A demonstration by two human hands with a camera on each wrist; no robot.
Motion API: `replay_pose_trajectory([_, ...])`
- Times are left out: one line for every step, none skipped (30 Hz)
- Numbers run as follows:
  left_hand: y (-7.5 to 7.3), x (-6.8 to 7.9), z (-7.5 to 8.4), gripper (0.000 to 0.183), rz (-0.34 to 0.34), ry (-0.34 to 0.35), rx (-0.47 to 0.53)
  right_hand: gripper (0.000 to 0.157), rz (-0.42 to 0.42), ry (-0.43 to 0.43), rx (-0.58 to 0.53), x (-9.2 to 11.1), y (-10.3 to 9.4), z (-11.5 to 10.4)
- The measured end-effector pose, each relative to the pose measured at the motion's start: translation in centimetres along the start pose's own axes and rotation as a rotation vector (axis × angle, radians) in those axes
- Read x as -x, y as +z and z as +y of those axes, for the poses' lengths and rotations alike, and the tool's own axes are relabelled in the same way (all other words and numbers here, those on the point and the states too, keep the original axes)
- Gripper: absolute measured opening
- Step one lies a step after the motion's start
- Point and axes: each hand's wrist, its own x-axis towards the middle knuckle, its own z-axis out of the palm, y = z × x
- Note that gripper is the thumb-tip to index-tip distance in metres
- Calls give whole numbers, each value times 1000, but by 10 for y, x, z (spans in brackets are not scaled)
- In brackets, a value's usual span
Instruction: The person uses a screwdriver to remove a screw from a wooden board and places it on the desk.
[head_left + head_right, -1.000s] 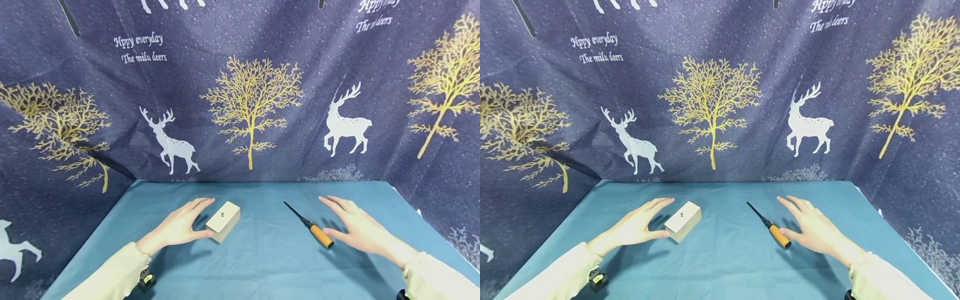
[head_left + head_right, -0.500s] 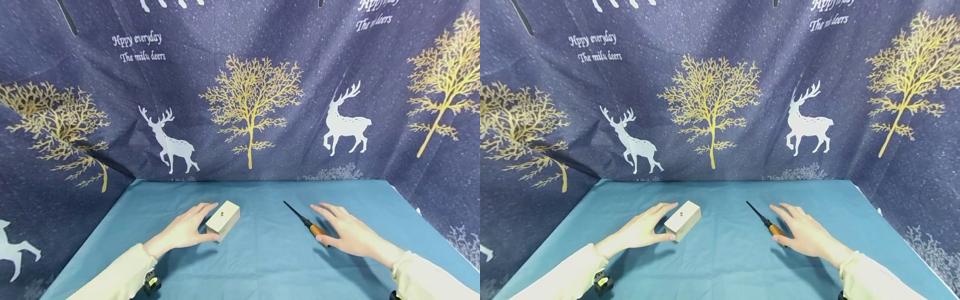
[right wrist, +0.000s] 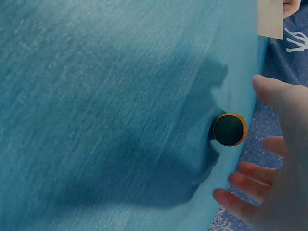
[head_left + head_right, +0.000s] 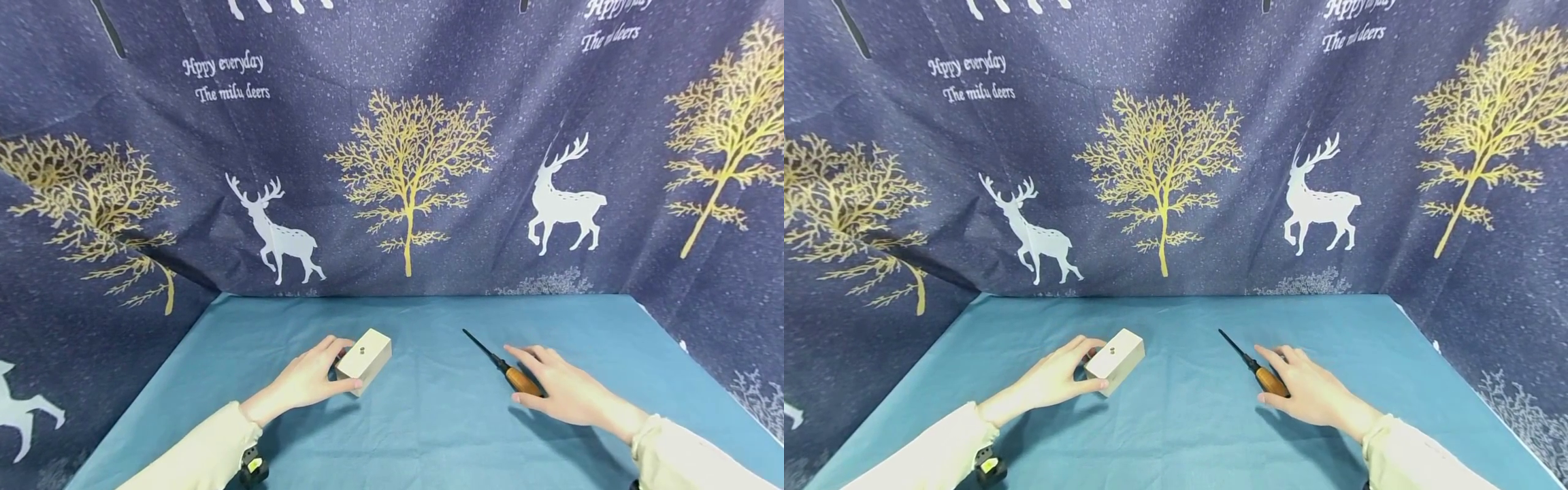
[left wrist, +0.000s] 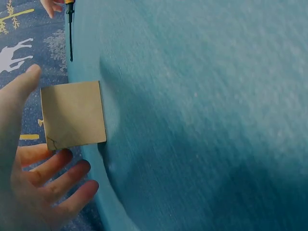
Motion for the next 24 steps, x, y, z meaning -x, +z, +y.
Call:
replay_pose_trajectory([0,0,0,68,5,2,3,80,-10,9,-6,-1,0,0])
replay_pose_trajectory([0,0,1,66,8,6,5,80,-19,18,-11,-1,1,0])
replay_pose_trajectory([0,0,1,66,12,7,6,80,-26,26,-13,-2,1,0])
replay_pose_trajectory([0,0,1,65,12,10,5,80,-32,33,-18,-2,2,0])
replay_pose_trajectory([1,0,1,65,15,14,3,80,-36,37,-20,-3,2,0])
replay_pose_trajectory([1,-1,1,65,15,15,6,81,-40,43,-20,-3,2,0])
replay_pose_trajectory([1,-1,1,64,13,15,10,81,-44,45,-21,-4,3,0])
replay_pose_trajectory([1,-1,1,64,12,15,15,81,-49,48,-22,-4,3,0])
replay_pose_trajectory([1,-2,1,63,10,14,20,81,-53,49,-22,-4,4,0])
replay_pose_trajectory([2,-2,2,63,7,12,26,81,-58,50,-22,-5,4,1])
replay_pose_trajectory([2,-3,2,62,4,9,34,80,-62,50,-19,-5,4,1])
replay_pose_trajectory([2,-3,2,62,2,6,40,79,-65,50,-16,-5,5,1])
replay_pose_trajectory([2,-3,3,61,0,3,44,79,-69,49,-14,-5,5,2])
replay_pose_trajectory([3,-3,3,61,1,3,45,78,-71,45,-12,-5,5,2])
replay_pose_trajectory([3,-4,3,61,1,3,46,77,-74,42,-10,-5,5,3])
replay_pose_trajectory([3,-4,3,61,1,4,49,76,-77,39,-8,-5,6,3])
replay_pose_trajectory([3,-4,3,61,3,6,49,75,-80,36,-5,-5,6,4])
replay_pose_trajectory([4,-4,3,61,4,8,50,74,-82,32,-4,-5,7,4])
replay_pose_trajectory([4,-4,2,61,6,13,51,73,-86,29,-4,-4,7,5])
replay_pose_trajectory([4,-4,2,60,9,17,54,72,-89,25,-2,-4,7,6])
replay_pose_trajectory([5,-4,1,60,11,21,55,71,-93,24,-3,-5,8,6])
replay_pose_trajectory([5,-4,0,60,14,25,55,69,-93,24,-1,-5,8,7])
replay_pose_trajectory([5,-4,0,60,16,30,55,67,-94,22,-4,-5,8,7])
replay_pose_trajectory([5,-4,0,60,16,34,57,65,-96,22,-8,-6,9,8])
